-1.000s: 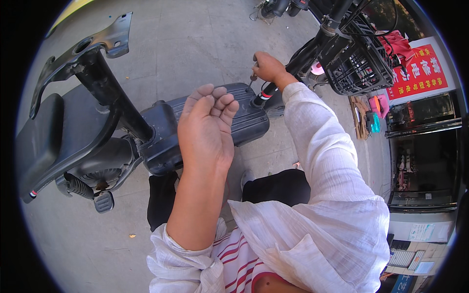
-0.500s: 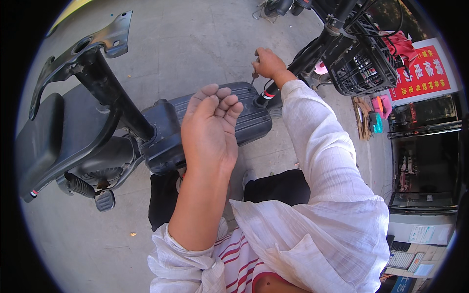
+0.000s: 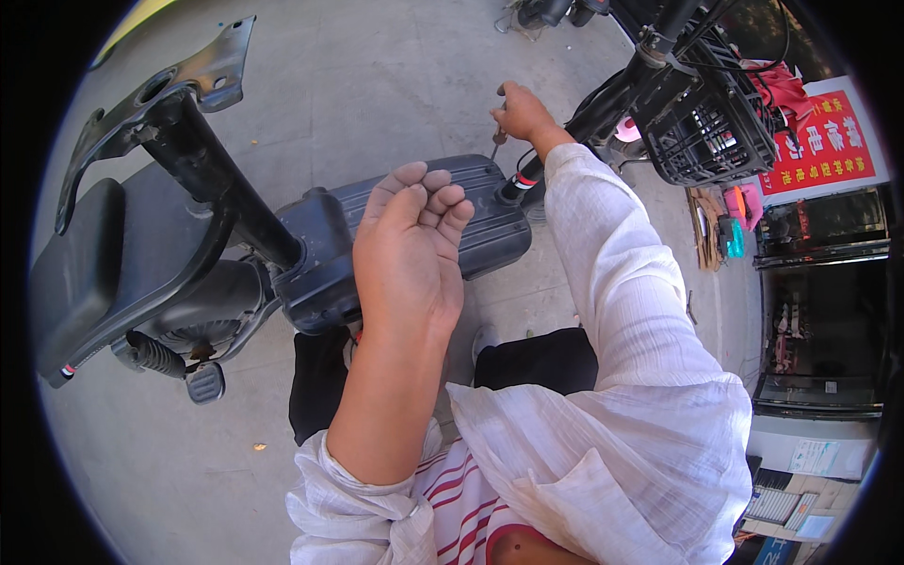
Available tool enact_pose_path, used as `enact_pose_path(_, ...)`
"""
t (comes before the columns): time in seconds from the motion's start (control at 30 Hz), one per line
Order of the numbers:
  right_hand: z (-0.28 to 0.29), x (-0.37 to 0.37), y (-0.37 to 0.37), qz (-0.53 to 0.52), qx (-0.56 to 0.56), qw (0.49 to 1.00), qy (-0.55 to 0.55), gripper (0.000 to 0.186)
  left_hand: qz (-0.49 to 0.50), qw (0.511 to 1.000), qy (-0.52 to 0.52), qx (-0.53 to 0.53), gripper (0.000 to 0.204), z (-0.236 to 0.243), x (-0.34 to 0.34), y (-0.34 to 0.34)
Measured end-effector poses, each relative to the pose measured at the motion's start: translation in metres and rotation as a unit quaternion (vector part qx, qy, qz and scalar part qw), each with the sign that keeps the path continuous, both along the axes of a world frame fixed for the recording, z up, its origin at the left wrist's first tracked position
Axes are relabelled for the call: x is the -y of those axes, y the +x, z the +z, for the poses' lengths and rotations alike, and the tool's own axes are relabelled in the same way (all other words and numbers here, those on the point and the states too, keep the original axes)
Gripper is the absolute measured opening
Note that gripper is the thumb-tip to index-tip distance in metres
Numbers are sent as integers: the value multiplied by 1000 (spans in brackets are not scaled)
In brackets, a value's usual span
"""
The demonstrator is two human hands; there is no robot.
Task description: The person uses a screwdriver to loosen and tighten screws on the frame of an electric scooter. They repeatedly adjust the seat post and handlebar stem area, checking fit and alignment while working outdoors on a paved surface.
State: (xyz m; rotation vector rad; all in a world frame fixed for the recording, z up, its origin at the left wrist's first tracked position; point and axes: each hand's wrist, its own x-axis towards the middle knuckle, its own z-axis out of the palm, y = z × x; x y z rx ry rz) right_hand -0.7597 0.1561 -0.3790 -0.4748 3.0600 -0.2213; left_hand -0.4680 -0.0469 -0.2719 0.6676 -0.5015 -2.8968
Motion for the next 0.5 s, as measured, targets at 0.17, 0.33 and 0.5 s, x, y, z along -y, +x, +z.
enact_pose_path(0.17,4,0,-1,1,-10,1000,-3,48,2,1000,-2,2,17,-1,-1,-1)
enact_pose_path(0.33,7,-5,-5,18,-10,1000,-9,47,4,1000,2,3,17,-1,-3,-4)
enact_pose_path(0.5,2,-14,-13,32,-8,999,-32,47,2,1000,2,2,16,-2,-7,-6)
